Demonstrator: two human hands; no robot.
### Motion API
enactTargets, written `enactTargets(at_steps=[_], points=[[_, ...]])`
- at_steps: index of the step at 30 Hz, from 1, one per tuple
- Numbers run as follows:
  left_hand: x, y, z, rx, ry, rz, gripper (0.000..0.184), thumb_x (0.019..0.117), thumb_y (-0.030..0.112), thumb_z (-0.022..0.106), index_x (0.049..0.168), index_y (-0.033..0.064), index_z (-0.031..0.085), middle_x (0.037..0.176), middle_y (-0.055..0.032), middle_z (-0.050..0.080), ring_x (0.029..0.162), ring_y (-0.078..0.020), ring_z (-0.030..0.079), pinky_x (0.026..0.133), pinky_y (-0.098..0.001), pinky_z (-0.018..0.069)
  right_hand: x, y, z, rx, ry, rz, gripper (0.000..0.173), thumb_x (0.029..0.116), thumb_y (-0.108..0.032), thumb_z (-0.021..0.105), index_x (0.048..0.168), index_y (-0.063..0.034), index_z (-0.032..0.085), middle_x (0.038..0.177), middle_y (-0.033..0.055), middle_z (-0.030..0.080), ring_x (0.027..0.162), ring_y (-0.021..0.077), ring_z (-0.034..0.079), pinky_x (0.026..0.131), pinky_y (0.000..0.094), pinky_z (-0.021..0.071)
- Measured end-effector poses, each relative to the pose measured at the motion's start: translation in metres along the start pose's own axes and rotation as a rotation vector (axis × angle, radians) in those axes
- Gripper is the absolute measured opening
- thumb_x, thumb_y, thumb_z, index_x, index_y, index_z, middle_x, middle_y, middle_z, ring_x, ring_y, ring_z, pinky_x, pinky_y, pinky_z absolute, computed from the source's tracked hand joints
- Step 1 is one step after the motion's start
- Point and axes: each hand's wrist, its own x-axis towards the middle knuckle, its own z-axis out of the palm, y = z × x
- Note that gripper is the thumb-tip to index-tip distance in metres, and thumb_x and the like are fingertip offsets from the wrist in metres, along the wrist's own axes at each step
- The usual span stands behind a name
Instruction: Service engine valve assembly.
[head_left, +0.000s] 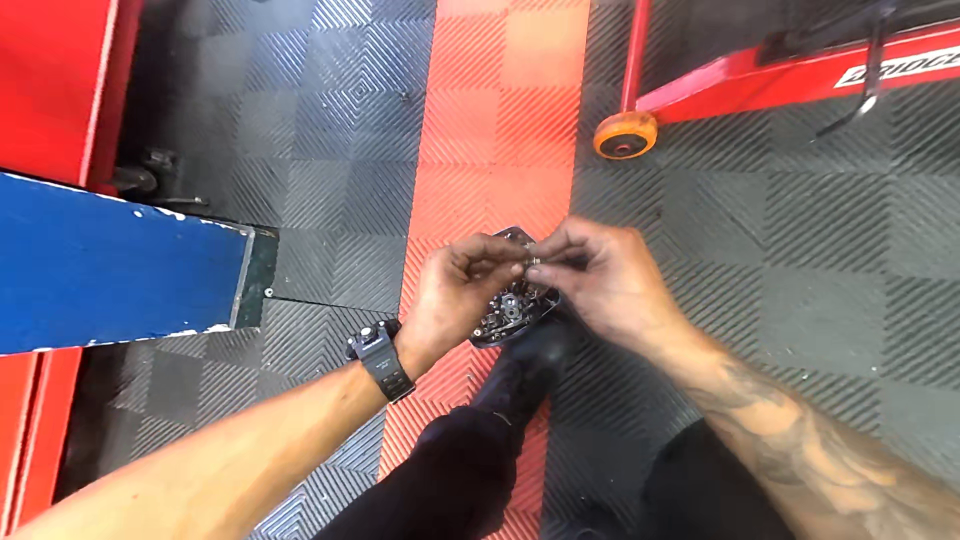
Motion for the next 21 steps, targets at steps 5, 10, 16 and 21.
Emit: enactTargets(at_steps=[5, 10, 16, 21], points=[[0.001, 0.012, -0.001, -0.053, 0.029, -0.083, 0.016, 0.0971, 0.004, 0.068, 0.113, 0.0025, 0.072, 0.098, -0.0091, 0.075, 0.078, -0.0178, 0.072, 0.074, -0.0336, 0.0631, 0.002, -0.005, -0.001, 0.09, -0.012, 0.005, 0.016, 0.092, -0.009, 0.076, 0.107, -0.0125, 0.074, 0.09, -0.0039, 0.077, 0.08, 0.0065, 0.073, 0.075, 0.0261, 0.0644], [0.006, 0.013, -0.004, -0.277, -0.046, -0.23, 0.023, 0.1052, 0.011, 0.057, 0.122, 0.0032, 0.07, 0.102, -0.0144, 0.072, 0.084, -0.022, 0.07, 0.08, -0.0381, 0.061, 0.002, -0.003, -0.001, 0.148, 0.018, 0.02, 0.016, 0.0965, -0.009, 0.07, 0.111, -0.0141, 0.072, 0.092, -0.0035, 0.077, 0.08, 0.0086, 0.073, 0.073, 0.028, 0.0644], [0.011, 0.016, -0.003, -0.385, -0.135, -0.343, 0.022, 0.1062, 0.012, 0.054, 0.121, 0.003, 0.067, 0.103, -0.0149, 0.07, 0.082, -0.0208, 0.069, 0.079, -0.0378, 0.0607, -0.001, -0.005, -0.006, 0.119, 0.012, 0.057, 0.028, 0.0935, -0.011, 0.075, 0.12, -0.0162, 0.067, 0.082, -0.0032, 0.073, 0.068, 0.011, 0.07, 0.061, 0.0296, 0.0623], [0.018, 0.024, -0.007, -0.272, -0.153, -0.325, 0.021, 0.1076, 0.014, 0.052, 0.116, 0.0011, 0.067, 0.093, -0.0116, 0.071, 0.074, -0.0159, 0.067, 0.073, -0.0322, 0.0599, 0.002, -0.001, -0.009, 0.011, 0.062, 0.065, 0.035, 0.0898, -0.017, 0.08, 0.123, -0.0173, 0.066, 0.081, -0.0046, 0.073, 0.068, 0.0091, 0.07, 0.062, 0.0306, 0.0621]])
